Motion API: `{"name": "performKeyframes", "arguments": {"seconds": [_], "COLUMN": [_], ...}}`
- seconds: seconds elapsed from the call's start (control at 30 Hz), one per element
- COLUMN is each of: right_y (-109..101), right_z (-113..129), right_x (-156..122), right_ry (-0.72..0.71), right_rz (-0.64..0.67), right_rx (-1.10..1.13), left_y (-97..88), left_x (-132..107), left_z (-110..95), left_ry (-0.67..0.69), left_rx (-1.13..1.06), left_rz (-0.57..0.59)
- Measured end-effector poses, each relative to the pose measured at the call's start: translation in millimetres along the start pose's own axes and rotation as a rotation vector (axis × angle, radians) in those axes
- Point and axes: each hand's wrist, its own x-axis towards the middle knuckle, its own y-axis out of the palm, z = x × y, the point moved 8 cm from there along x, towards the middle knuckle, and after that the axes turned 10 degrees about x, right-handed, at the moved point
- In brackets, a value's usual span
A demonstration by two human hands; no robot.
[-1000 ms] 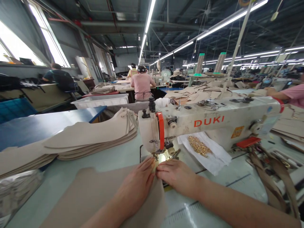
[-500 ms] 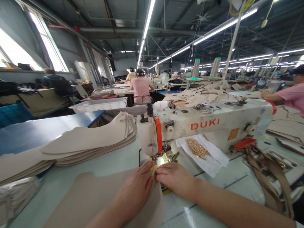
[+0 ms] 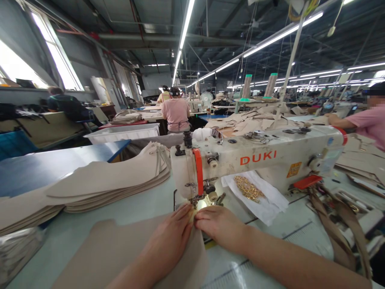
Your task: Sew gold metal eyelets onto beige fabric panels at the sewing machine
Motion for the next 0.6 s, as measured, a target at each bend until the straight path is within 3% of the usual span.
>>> {"name": "performKeyframes", "arguments": {"seconds": [0.13,0.2,0.3,0.37,0.6], "right_y": [-7,-20,-46,-55,-46], "right_z": [-2,-10,-46,-67,-91], "right_x": [-2,-6,-19,-27,-20], "right_ry": [0.009,0.067,0.356,0.508,0.494], "right_rz": [-0.058,-0.161,-0.426,-0.524,-0.495], "right_rx": [0.144,0.272,0.453,0.536,0.734], "left_y": [-3.4,-5.9,-7.8,-7.7,-4.3], "left_x": [1,1,1,1,0], "left_z": [-1,-1,-3,-3,-1], "left_ry": [-0.015,-0.027,-0.031,-0.03,-0.032], "left_rx": [-0.035,-0.054,-0.063,-0.059,-0.026], "left_rz": [-0.002,-0.004,0.002,0.007,0.021]}}
